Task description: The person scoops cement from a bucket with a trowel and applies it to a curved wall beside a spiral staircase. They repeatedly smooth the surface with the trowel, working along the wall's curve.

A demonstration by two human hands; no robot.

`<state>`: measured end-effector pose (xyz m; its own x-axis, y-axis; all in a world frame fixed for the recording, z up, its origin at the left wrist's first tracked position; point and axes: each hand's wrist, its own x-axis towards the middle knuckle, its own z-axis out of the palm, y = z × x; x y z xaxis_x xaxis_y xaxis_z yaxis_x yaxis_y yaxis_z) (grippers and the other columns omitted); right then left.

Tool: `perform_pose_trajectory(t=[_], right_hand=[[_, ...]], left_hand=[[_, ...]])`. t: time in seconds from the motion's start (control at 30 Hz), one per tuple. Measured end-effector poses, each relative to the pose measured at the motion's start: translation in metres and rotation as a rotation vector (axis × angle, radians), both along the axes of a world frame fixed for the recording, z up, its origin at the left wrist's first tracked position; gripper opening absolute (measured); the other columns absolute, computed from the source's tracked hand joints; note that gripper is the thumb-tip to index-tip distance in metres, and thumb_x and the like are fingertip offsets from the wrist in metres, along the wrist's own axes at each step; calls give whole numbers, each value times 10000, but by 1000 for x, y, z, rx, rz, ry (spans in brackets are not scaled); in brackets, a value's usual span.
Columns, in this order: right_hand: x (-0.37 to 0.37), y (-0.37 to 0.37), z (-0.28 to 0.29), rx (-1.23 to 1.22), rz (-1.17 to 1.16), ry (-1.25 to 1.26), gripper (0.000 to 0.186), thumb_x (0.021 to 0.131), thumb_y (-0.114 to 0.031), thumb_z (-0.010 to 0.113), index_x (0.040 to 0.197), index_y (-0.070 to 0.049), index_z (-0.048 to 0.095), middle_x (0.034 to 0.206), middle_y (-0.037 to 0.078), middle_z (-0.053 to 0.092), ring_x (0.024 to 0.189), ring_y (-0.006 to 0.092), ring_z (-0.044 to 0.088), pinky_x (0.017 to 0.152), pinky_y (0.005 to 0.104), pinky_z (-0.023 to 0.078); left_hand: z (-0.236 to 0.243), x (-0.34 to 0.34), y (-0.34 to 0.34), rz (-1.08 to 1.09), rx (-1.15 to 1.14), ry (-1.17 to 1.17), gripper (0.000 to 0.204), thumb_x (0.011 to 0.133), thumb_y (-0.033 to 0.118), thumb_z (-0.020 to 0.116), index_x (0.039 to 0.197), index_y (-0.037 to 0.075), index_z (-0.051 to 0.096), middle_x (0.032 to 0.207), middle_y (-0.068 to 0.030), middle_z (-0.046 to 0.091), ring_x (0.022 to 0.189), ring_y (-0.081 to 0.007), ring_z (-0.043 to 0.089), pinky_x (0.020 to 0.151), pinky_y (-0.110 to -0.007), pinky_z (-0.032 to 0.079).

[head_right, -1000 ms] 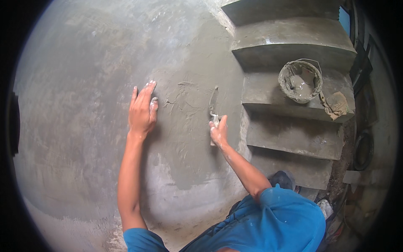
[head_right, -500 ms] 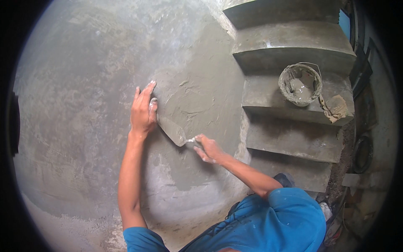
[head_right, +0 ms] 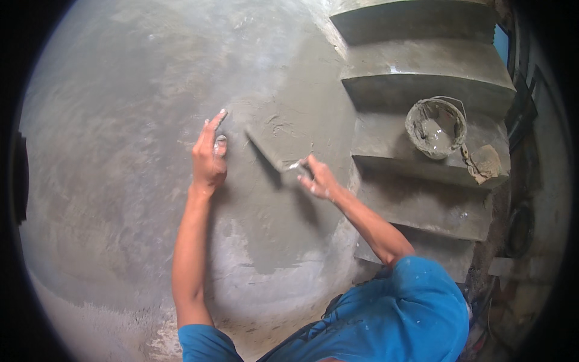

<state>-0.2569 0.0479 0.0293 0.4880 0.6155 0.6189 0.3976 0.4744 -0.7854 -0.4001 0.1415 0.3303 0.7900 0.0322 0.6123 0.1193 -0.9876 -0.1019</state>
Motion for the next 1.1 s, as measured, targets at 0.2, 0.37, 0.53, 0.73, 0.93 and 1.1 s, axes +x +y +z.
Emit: perform_pose_trajectory(t=[0.2,0.37,0.53,0.73,0.93,1.1], right_hand=[[-70,-42,-32,-42,206,102,406,921,-170,763,1214,9,545,1061,172,672,925,289,692,816,421,550],[-71,-36,-56,-193,65,760,290,952,-63,683,1158,-21,484,909,100,644,700,157,635,569,340,524],[-59,-3,-54,-123,-411,470,394,939,-137,698,1217,35,480,974,233,674,903,362,684,843,472,535],[-88,-8,-55,-139,-344,531,409,940,-163,710,1227,37,499,1067,291,670,985,449,680,899,494,534],[-138,-13,-73,-159,-258,494,474,948,-190,725,1294,26,481,1134,295,663,1071,440,681,945,492,527],[-118,4,-81,-237,-410,779,443,900,-127,733,1242,-5,479,978,215,660,913,348,673,848,473,524]], left_hand=[[2,-1,-1,-5,-2,24,494,995,239,509,1430,27,607,1351,-200,700,1205,-437,672,1214,-569,396],[2,-3,-4,26,-15,52,499,984,222,514,1438,36,605,1309,-202,719,1168,-422,693,1214,-571,396],[-2,2,-2,13,42,29,494,980,200,514,1439,44,604,1317,-186,715,1131,-401,702,1211,-566,402],[-1,-1,-2,18,41,45,478,989,203,521,1433,46,605,1331,-170,711,1138,-393,700,1207,-563,409],[-5,1,2,12,81,66,492,978,193,548,1447,55,596,1311,-172,716,1102,-372,708,1199,-561,423],[-4,-6,-4,56,58,98,512,953,162,572,1455,62,591,1274,-171,725,1083,-359,709,1199,-566,423]])
